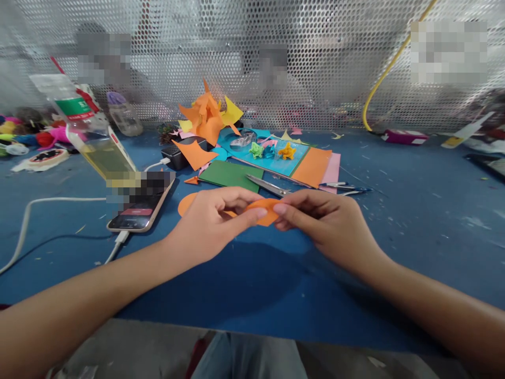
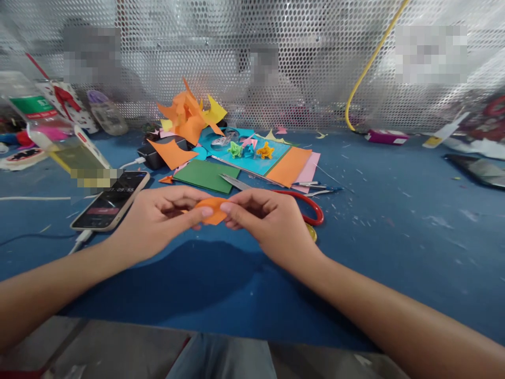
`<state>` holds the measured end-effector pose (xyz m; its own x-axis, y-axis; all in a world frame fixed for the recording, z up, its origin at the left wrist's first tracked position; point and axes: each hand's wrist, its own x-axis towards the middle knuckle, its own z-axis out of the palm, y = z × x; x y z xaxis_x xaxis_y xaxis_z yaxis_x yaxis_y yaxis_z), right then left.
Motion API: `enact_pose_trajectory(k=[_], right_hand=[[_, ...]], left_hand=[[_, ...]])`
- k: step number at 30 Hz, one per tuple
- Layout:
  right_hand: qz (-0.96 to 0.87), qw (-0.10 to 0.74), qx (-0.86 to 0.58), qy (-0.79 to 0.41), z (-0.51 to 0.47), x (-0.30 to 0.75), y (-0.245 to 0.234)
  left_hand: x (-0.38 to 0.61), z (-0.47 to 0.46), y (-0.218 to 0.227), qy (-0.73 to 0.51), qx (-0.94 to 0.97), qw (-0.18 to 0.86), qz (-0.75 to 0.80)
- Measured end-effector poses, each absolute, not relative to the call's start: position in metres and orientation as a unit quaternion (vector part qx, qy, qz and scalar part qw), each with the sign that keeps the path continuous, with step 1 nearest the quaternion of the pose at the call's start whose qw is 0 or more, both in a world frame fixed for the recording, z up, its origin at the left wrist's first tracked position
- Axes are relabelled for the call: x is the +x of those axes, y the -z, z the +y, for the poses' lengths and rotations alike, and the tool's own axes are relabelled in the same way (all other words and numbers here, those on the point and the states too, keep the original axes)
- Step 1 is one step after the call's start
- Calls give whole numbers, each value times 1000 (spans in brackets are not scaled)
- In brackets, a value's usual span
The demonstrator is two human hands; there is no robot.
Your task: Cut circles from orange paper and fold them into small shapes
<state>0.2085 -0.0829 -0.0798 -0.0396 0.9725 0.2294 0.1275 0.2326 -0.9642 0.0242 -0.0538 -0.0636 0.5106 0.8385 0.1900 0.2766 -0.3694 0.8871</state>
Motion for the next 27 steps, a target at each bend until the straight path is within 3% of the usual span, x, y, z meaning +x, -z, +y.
enact_pose_trajectory(k=[5, 13, 27], right_hand=[[-573, 523, -469, -423, -76, 213, 84], [-569, 538, -468, -410, -78, 213, 87], [-636, 450, -435, -451, -77, 213, 95]], left_hand=[[21, -52, 62, -396, 765, 323, 393], [23, -47, 64, -343, 772, 390, 366], [23, -42, 67, -333, 735, 446, 387]])
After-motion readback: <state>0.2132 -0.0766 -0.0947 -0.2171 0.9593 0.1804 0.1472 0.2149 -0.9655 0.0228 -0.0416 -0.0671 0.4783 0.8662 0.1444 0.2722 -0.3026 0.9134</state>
